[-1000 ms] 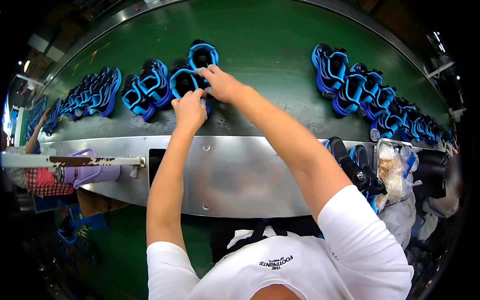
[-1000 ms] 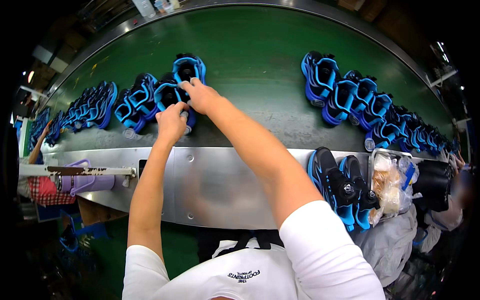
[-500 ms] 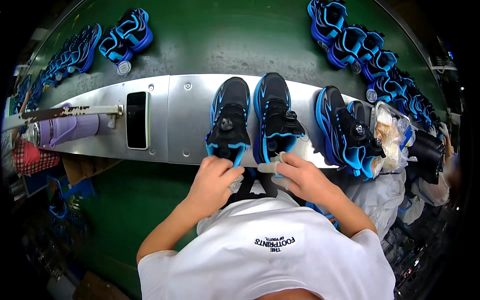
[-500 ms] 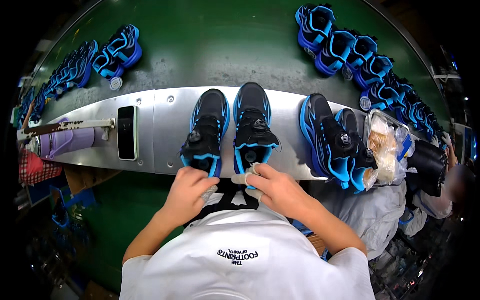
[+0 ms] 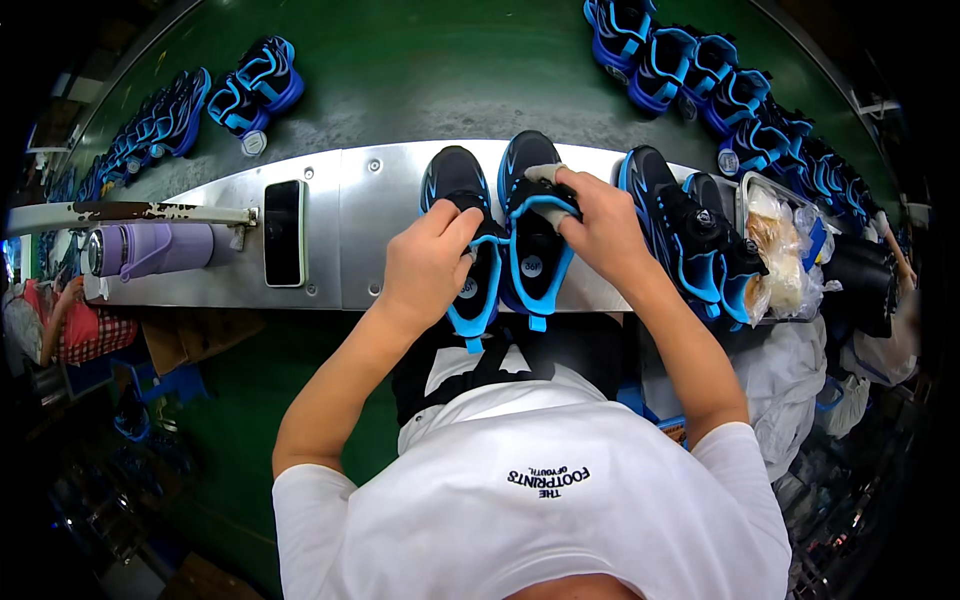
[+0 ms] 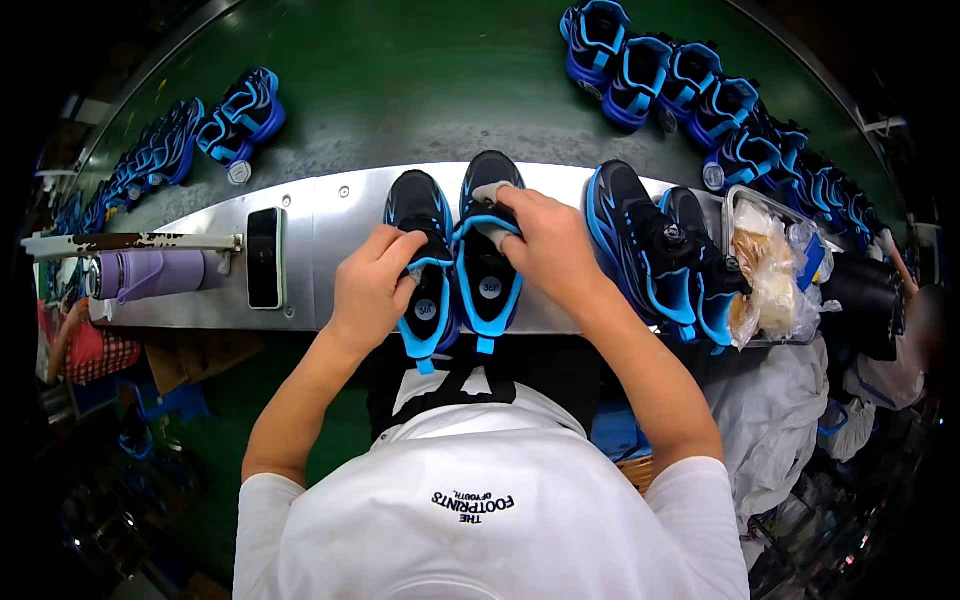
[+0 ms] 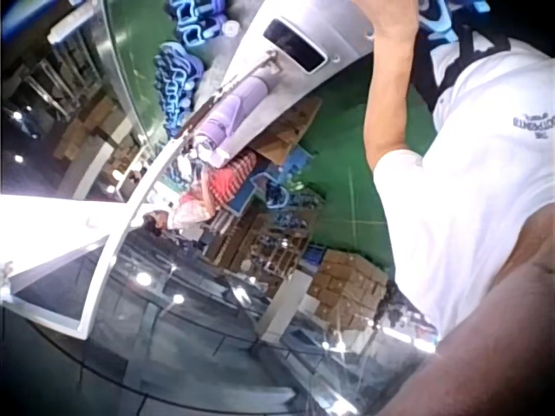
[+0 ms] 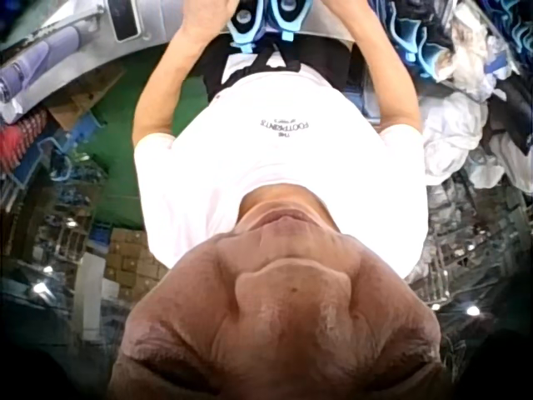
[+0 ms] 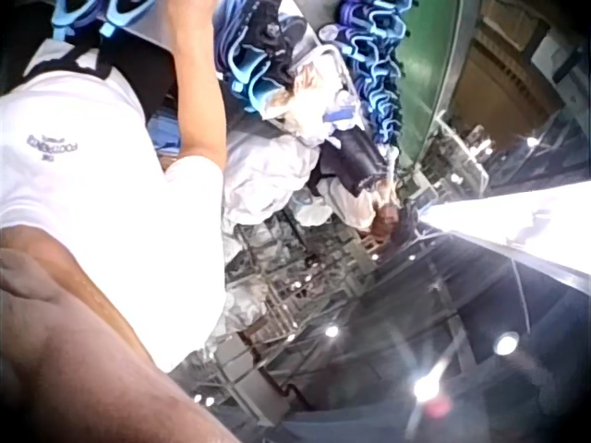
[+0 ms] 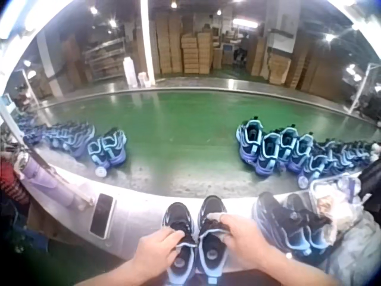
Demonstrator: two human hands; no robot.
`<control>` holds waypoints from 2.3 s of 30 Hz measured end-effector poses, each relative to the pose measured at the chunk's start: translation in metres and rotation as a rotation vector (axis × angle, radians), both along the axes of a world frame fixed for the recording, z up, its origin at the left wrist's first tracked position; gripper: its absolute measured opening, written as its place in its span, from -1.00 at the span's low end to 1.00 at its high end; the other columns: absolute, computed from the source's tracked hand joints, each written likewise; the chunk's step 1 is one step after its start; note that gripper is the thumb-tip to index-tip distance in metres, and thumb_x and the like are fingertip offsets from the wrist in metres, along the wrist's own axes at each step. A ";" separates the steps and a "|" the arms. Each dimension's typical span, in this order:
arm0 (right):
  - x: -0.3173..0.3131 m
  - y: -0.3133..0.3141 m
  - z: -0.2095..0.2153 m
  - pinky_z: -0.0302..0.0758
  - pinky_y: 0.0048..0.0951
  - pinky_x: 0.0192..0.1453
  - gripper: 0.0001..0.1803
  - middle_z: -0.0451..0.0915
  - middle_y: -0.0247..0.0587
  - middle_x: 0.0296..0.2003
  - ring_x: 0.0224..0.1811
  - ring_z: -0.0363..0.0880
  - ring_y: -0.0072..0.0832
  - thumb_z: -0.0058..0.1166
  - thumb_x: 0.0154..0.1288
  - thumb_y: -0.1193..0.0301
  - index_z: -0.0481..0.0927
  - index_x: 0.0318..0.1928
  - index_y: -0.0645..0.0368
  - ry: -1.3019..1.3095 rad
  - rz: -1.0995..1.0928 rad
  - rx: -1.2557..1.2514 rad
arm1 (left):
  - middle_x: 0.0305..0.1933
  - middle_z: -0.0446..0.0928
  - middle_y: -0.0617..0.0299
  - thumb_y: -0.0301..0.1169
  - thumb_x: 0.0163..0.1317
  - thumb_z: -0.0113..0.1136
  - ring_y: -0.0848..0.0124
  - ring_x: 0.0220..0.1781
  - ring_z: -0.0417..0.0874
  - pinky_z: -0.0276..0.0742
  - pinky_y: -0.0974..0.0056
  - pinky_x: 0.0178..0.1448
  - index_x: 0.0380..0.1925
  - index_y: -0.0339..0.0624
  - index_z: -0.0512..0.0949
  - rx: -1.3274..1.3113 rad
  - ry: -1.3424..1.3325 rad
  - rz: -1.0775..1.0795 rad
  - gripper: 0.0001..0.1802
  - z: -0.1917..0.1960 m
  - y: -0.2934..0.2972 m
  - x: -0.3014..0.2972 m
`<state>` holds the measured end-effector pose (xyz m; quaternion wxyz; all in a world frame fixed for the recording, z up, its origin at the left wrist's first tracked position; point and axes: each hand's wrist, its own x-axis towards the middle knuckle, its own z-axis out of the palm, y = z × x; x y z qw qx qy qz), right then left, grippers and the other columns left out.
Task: The person cleans and wipes multiple black and blue shoes using a cloth, handling them one at a time on a metal workstation.
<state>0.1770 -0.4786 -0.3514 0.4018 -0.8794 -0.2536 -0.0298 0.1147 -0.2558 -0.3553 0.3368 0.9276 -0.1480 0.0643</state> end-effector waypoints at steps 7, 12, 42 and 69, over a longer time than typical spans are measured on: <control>-0.014 0.014 0.021 0.50 -0.16 -0.03 -0.43 0.49 -0.03 -0.17 -0.11 0.53 -0.03 0.23 -0.04 0.50 0.53 0.10 -0.02 0.289 -0.058 -0.140 | 0.18 0.42 0.02 -0.63 -0.06 0.19 -0.02 0.14 0.38 0.36 0.02 0.21 -0.06 -0.02 0.60 -0.214 0.213 0.010 -0.52 0.017 -0.002 -0.021; -0.030 0.006 0.016 0.51 -0.18 0.00 -0.39 0.50 -0.04 -0.15 -0.09 0.54 -0.06 0.23 -0.14 0.66 0.56 0.05 0.00 0.125 -0.100 -0.101 | 0.19 0.43 0.02 -0.73 -0.21 0.01 0.01 0.07 0.39 0.36 0.09 0.19 -0.17 -0.08 0.63 -0.066 0.015 0.012 -0.47 -0.012 -0.007 -0.028; -0.015 0.040 0.032 0.57 -0.17 -0.12 -0.62 0.55 0.03 -0.18 -0.19 0.61 0.00 0.18 0.00 0.56 0.60 -0.09 0.05 0.228 -0.035 -0.400 | 0.22 0.29 -0.22 -0.32 -0.17 0.44 -0.07 0.13 0.32 0.18 -0.05 0.16 -0.04 -0.19 0.49 0.156 0.049 0.214 -0.40 -0.001 -0.066 -0.036; -0.068 0.034 -0.008 0.54 -0.15 -0.04 -0.58 0.40 0.21 -0.02 -0.04 0.43 0.08 0.22 -0.06 0.54 0.54 -0.09 0.29 -0.190 -0.140 -0.360 | 0.27 0.38 -0.07 -0.60 -0.11 0.22 -0.02 0.05 0.41 0.29 0.00 0.16 -0.08 -0.09 0.54 0.062 -0.056 0.165 -0.52 -0.005 -0.050 -0.029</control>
